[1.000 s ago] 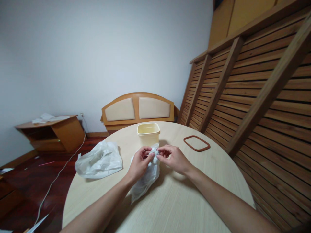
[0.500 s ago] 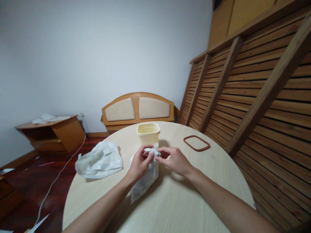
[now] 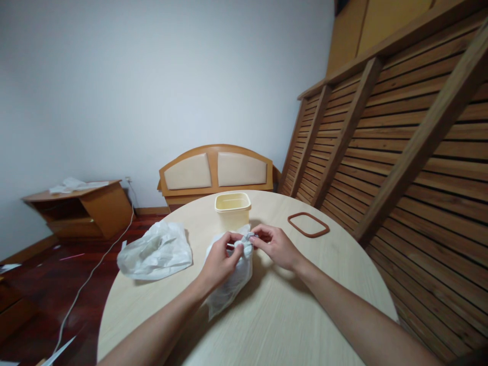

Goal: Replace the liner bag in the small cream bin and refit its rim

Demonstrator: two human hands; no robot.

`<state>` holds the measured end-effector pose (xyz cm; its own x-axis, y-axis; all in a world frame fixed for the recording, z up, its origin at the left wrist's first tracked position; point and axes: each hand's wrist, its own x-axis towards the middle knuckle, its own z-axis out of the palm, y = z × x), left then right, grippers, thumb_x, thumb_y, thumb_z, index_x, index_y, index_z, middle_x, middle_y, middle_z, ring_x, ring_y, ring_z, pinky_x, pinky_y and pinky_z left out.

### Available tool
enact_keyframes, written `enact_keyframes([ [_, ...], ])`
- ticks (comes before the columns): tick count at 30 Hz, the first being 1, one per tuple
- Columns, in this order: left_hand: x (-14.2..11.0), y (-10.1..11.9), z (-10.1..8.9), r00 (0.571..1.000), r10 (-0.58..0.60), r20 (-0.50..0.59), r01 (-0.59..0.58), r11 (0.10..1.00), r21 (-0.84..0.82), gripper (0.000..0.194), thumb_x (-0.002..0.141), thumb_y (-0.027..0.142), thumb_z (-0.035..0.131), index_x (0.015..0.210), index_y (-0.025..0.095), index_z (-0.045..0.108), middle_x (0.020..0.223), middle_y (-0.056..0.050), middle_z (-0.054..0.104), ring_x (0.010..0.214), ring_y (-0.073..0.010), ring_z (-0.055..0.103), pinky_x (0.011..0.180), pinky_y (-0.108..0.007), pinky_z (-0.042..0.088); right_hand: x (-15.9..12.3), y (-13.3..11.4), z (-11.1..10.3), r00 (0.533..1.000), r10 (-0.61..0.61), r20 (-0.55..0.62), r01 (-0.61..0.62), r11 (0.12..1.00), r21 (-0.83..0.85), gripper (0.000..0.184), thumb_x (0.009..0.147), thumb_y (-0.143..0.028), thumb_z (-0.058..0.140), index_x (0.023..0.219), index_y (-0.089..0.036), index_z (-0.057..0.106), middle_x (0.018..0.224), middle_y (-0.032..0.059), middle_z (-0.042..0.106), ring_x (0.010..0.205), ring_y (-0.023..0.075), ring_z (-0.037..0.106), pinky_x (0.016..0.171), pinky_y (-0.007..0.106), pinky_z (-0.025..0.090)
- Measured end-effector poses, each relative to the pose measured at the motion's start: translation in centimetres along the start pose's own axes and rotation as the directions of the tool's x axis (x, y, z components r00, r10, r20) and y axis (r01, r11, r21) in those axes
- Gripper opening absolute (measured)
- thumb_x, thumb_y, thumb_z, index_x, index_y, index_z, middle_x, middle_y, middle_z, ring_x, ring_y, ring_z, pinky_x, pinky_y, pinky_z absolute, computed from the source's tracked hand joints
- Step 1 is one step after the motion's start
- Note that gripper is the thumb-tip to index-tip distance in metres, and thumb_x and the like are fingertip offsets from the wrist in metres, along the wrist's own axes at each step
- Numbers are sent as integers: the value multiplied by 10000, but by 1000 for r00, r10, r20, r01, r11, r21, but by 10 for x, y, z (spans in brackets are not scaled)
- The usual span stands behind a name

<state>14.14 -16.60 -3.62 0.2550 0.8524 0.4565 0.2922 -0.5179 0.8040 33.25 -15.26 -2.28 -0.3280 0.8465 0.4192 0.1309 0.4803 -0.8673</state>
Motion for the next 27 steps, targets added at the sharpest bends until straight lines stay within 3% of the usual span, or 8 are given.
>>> enact_keyframes([
  [4, 0, 1, 1, 1000, 1, 12, -1, 1000, -23, 211, 917, 351, 570, 992, 162, 627, 974, -76, 727, 857, -185, 670, 800, -311, 527, 1, 3, -2, 1000, 8, -2, -8, 999, 53, 234, 865, -400, 677, 919, -172, 692, 848, 40, 710, 769, 178, 655, 727, 311, 519],
  [9, 1, -2, 2, 1000, 30, 7, -30, 1000, -3, 206, 900, 364, 601, 961, 168, 622, 914, -59, 722, 848, -190, 672, 798, -305, 524, 1, 2, -3, 1000, -15, -2, 15, 997, -77, 217, 876, -365, 659, 955, -167, 702, 909, 62, 727, 796, 186, 654, 742, 320, 512],
  [16, -1, -4, 1, 998, 26, 63, -30, 997, 66, 330, 950, 380, 552, 1149, 163, 699, 1155, -102, 747, 1071, -248, 674, 984, -358, 476, 0, 2, -7, 997, -70, -42, 65, 992, -105, 192, 892, -329, 633, 965, -170, 713, 917, 61, 741, 851, 192, 678, 776, 320, 519],
  [22, -1, -1, 0, 987, 22, 160, -34, 997, 74, 342, 986, 405, 499, 1122, 183, 722, 1106, -74, 761, 1011, -252, 686, 928, -350, 503, -1, 4, -5, 996, -85, -8, 84, 994, -64, 198, 912, -306, 602, 1033, -176, 690, 979, 67, 736, 887, 189, 688, 814, 332, 542],
  [27, -2, 3, -4, 988, 72, 138, -98, 977, 191, 315, 962, 357, 537, 1207, 202, 661, 1204, -85, 729, 1108, -256, 669, 993, -372, 487, -1, 1, -7, 987, -158, -8, 154, 971, -184, 237, 914, -204, 555, 1123, -216, 665, 1052, 59, 716, 934, 182, 671, 785, 311, 532],
])
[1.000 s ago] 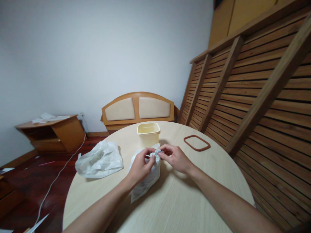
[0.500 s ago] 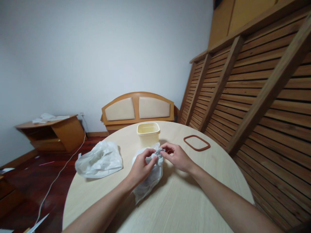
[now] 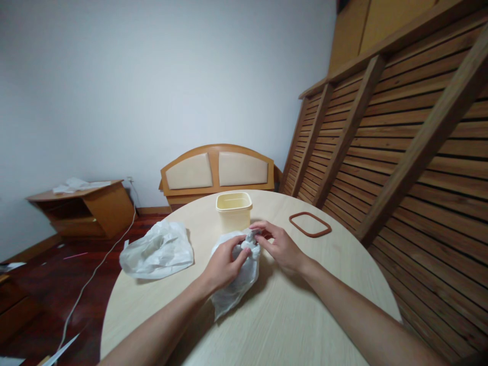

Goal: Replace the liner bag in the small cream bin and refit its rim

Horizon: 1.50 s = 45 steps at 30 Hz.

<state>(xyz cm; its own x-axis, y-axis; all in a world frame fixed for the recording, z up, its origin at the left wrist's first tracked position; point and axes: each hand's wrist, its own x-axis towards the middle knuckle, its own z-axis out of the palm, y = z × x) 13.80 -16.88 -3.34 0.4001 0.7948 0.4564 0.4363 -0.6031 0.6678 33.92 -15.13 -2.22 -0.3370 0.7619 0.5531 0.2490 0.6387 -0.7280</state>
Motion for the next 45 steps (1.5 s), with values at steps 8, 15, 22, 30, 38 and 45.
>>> enact_keyframes([
  [8, 3, -12, -24, 999, 51, 3, -48, 908, 417, 278, 973, 393, 482, 1003, 217, 696, 1049, -87, 748, 981, -250, 687, 893, -366, 504, 0, 10, -26, 982, -76, 173, 134, 926, -354, 211, 911, -151, 541, 993, -202, 729, 998, 63, 699, 910, 196, 657, 839, 349, 510],
  [15, 7, -25, -32, 983, -135, -125, 181, 833, 523, 322, 970, 419, 476, 972, 187, 699, 1006, -101, 741, 892, -255, 700, 795, -354, 499, -3, 8, -32, 938, -70, 340, 207, 899, -386, 453, 917, -439, 645, 1313, -219, 631, 1366, 131, 593, 1271, 264, 544, 1095, 444, 415],
  [22, 5, -36, -30, 985, -169, -31, 165, 877, 451, 399, 953, 496, 507, 1150, 200, 687, 1151, -127, 734, 995, -287, 713, 874, -378, 521, -11, 15, -21, 894, 76, 442, 117, 912, -393, 782, 715, -580, 805, 1392, -261, 579, 1424, 127, 588, 1272, 336, 562, 1073, 474, 429],
  [30, 0, -29, -36, 936, 51, 347, -134, 967, 218, 814, 768, 558, 756, 1456, 222, 481, 1475, -160, 530, 1388, -346, 467, 1162, -527, 364, -10, 18, -45, 898, 155, 411, 62, 881, -469, 584, 723, -455, 818, 1255, -258, 681, 1305, 104, 670, 1195, 329, 611, 1021, 444, 463],
  [38, -3, -41, -27, 915, 92, 392, -163, 975, 150, 986, 716, 470, 828, 1536, 206, 348, 1587, -191, 366, 1484, -365, 324, 1219, -569, 276, -11, -4, -17, 901, 13, 434, 190, 887, -420, 1032, 656, -662, 808, 1519, -235, 437, 1539, 150, 470, 1421, 355, 411, 1207, 571, 219],
  [45, -3, -41, -30, 904, 158, 397, -200, 978, 65, 992, 748, 457, 811, 1556, 206, 293, 1612, -184, 326, 1492, -349, 318, 1233, -533, 272, -16, 1, -1, 890, 79, 449, 121, 909, -400, 1118, 697, -641, 796, 1593, -225, 274, 1626, 162, 303, 1472, 343, 350, 1202, 509, 289],
])
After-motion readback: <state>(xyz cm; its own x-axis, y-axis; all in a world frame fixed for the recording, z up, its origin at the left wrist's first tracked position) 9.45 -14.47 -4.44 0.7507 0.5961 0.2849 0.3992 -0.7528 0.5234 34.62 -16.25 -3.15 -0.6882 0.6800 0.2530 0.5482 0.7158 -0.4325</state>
